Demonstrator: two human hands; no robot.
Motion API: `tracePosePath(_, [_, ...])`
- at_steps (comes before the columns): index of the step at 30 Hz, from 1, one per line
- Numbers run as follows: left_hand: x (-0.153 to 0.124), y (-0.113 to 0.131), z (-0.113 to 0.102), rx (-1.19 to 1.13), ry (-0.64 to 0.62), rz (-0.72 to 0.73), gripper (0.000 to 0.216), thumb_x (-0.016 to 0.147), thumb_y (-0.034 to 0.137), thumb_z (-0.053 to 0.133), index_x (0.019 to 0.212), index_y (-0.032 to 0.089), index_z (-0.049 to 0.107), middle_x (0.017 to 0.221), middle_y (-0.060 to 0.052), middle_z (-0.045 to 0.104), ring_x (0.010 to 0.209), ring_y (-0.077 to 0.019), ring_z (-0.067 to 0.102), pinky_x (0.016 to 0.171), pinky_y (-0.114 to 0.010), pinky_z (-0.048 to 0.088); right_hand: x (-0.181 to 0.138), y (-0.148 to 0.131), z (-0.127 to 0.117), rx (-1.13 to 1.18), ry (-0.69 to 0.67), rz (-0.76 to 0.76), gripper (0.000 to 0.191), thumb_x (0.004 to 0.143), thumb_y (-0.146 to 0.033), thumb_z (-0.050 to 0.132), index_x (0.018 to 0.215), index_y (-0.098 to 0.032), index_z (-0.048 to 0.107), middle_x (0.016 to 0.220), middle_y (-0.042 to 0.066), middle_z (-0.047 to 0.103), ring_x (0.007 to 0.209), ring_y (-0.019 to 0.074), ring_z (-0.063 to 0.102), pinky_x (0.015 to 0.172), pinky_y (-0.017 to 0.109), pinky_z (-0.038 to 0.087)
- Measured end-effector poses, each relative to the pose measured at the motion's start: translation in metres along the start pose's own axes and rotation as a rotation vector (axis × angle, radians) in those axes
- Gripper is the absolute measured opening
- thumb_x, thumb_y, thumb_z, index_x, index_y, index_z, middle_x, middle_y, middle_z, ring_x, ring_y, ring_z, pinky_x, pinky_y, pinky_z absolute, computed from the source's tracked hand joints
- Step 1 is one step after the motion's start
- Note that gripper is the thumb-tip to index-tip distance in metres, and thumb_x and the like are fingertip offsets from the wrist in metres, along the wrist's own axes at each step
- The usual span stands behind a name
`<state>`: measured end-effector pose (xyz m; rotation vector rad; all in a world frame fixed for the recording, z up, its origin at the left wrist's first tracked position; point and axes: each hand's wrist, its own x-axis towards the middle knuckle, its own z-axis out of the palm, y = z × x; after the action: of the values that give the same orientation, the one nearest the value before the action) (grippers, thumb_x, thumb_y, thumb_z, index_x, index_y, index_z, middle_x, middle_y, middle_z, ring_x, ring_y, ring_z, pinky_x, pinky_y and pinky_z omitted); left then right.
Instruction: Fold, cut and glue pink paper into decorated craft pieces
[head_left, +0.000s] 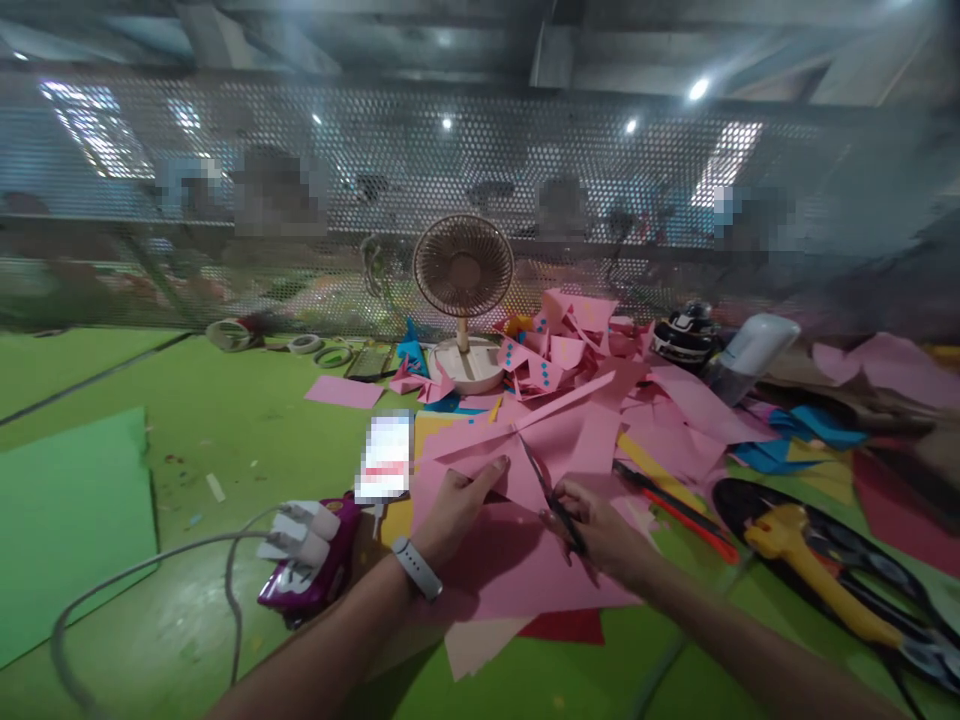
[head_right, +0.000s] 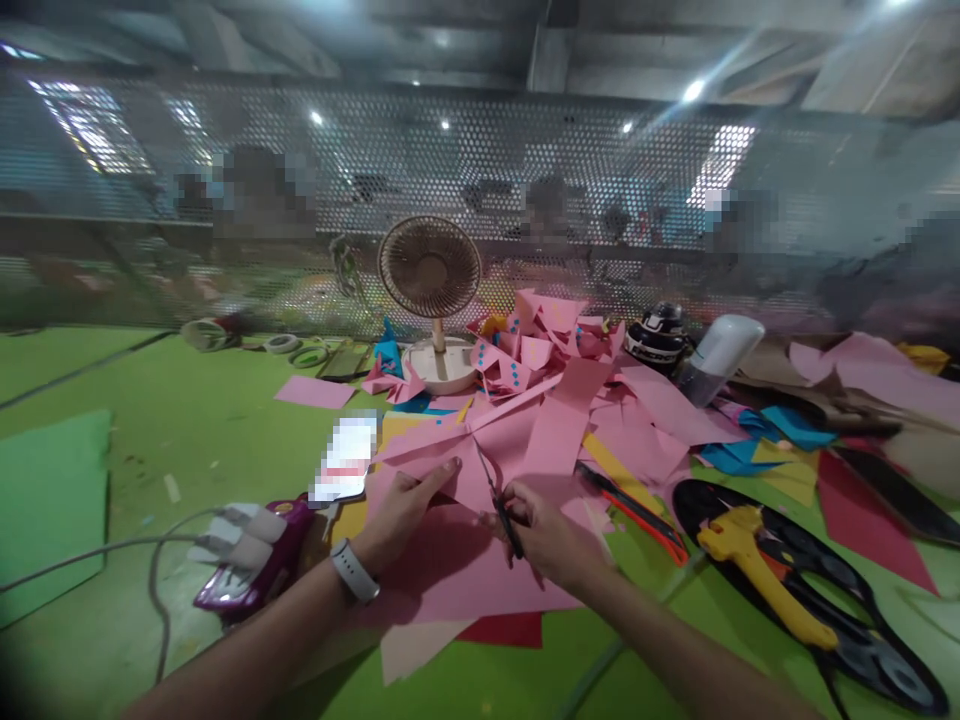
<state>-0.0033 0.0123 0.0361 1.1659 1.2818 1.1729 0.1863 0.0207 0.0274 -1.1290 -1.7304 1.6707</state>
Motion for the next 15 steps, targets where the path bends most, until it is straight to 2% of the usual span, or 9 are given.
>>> tracePosePath(6, [-0.0009, -0.0046, -0.0008, -0.008, -0.019, 0.017, 0.041, 0.075, 0.05, 0.052, 0.052, 0.016, 0.046, 0.051, 0.004, 0.039, 0.05, -0.0095, 0.034, 0.049, -0.024, 0.028, 0.0004, 0.0024, 0.0016, -0.015, 0.027, -0.032, 0.031, 0.075, -0.047, 0.058, 0.075, -0.02, 0.043, 0.052, -0.008, 0.047, 0.041, 0.0047, 0.038, 0.035, 0.015, 0.032])
tracePosePath(11, [-0.0011, -0.0047, 0.0007, -0.03, -0.004, 0.036, 0.043, 0.073, 0.053, 0.052, 0.051, 0.016, 0.045, 0.05, 0.004, 0.038, 0.05, -0.0097, 0.033, 0.05, -0.024, 0.027, 0.0017, 0.0035, 0.0032, -0.005, 0.032, 0.021, 0.033, 0.072, -0.049, 0.059, 0.076, -0.021, 0.042, 0.053, -0.008, 0.047, 0.037, 0.0048, 0.034, 0.03, 0.016, 0.026])
tracePosePath(15, [-0.0016, -0.0034, 0.0016, -0.057, 0.002, 0.036, 0.042, 0.072, 0.052, 0.053, 0.052, 0.016, 0.045, 0.05, 0.004, 0.038, 0.05, -0.0096, 0.032, 0.05, -0.024, 0.027, 0.0028, 0.0062, 0.0028, -0.005, 0.035, 0.012, 0.032, 0.074, -0.048, 0.058, 0.076, -0.02, 0.042, 0.053, -0.008, 0.047, 0.037, 0.0042, 0.034, 0.031, 0.016, 0.028])
